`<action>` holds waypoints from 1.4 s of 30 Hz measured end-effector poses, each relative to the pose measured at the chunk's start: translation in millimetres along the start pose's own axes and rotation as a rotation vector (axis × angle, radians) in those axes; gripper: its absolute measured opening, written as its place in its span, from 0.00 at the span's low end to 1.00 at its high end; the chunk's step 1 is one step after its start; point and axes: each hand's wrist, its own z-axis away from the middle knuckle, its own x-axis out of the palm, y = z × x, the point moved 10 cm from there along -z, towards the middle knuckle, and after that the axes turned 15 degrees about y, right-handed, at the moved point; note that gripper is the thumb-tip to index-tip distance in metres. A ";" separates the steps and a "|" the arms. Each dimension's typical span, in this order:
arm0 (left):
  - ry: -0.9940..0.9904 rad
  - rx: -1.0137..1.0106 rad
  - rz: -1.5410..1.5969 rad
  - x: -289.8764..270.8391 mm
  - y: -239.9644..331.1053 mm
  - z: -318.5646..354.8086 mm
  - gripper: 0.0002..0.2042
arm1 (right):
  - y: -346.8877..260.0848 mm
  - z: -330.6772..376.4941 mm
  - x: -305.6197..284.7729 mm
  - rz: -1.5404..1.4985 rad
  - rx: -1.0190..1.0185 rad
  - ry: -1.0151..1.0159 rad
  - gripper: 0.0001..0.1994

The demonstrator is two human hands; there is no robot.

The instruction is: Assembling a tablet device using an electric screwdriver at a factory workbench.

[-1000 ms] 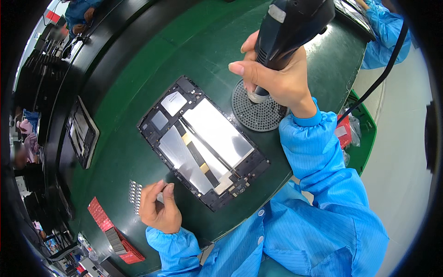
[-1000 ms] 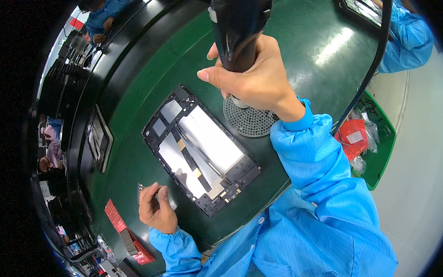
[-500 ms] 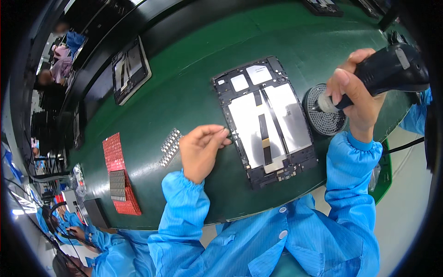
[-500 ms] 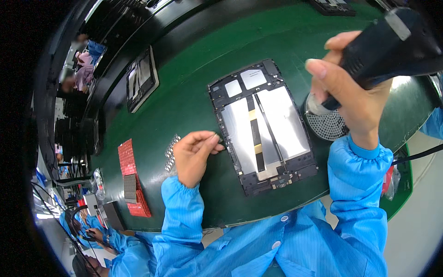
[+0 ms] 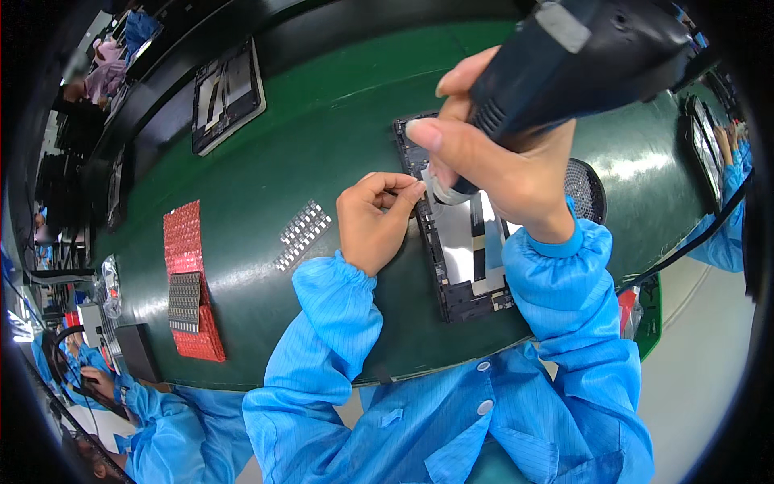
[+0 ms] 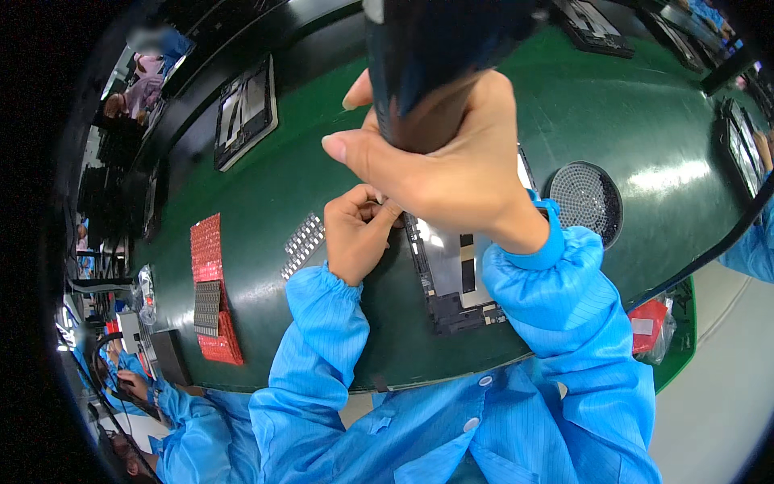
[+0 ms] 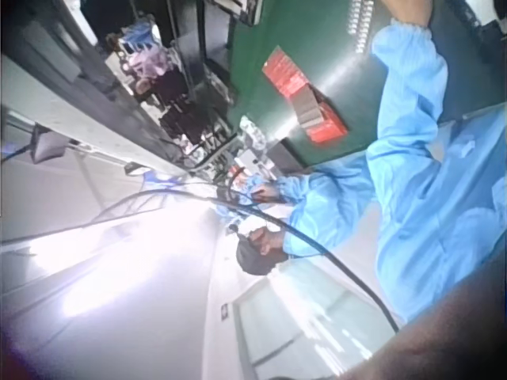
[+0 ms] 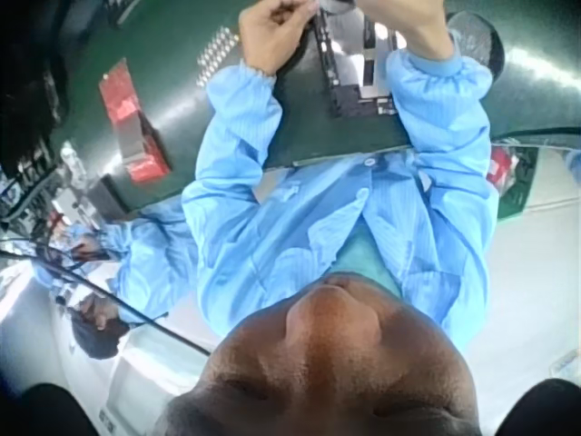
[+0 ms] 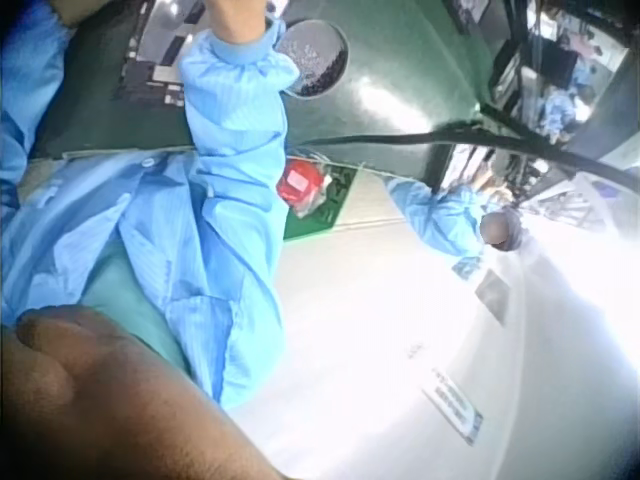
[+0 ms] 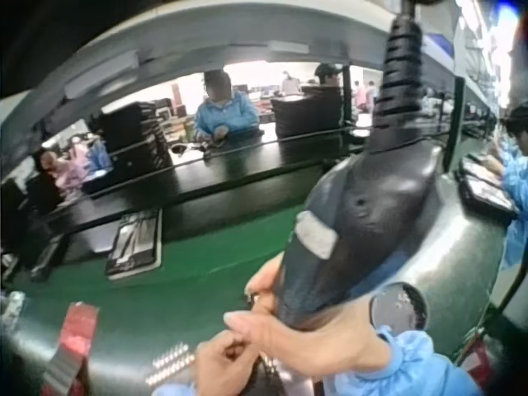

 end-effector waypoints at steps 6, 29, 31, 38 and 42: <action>-0.147 -0.241 0.025 7.4 -6.0 -5.1 0.08 | 23.0 3.1 14.0 -0.011 0.075 -0.009 0.14; -0.171 -0.191 -0.019 8.0 1.9 -9.1 0.04 | 32.9 16.3 33.1 0.057 0.003 -0.181 0.15; -0.158 -0.180 -0.045 2.1 0.4 -8.1 0.04 | 30.6 15.9 34.0 0.046 0.032 -0.130 0.15; -0.135 0.143 -0.422 -70.3 20.4 26.2 0.10 | 33.3 16.1 19.5 -0.022 0.198 0.009 0.15; 0.254 0.241 -0.686 -171.6 22.6 31.5 0.15 | 40.3 21.3 14.7 -0.084 0.239 0.071 0.15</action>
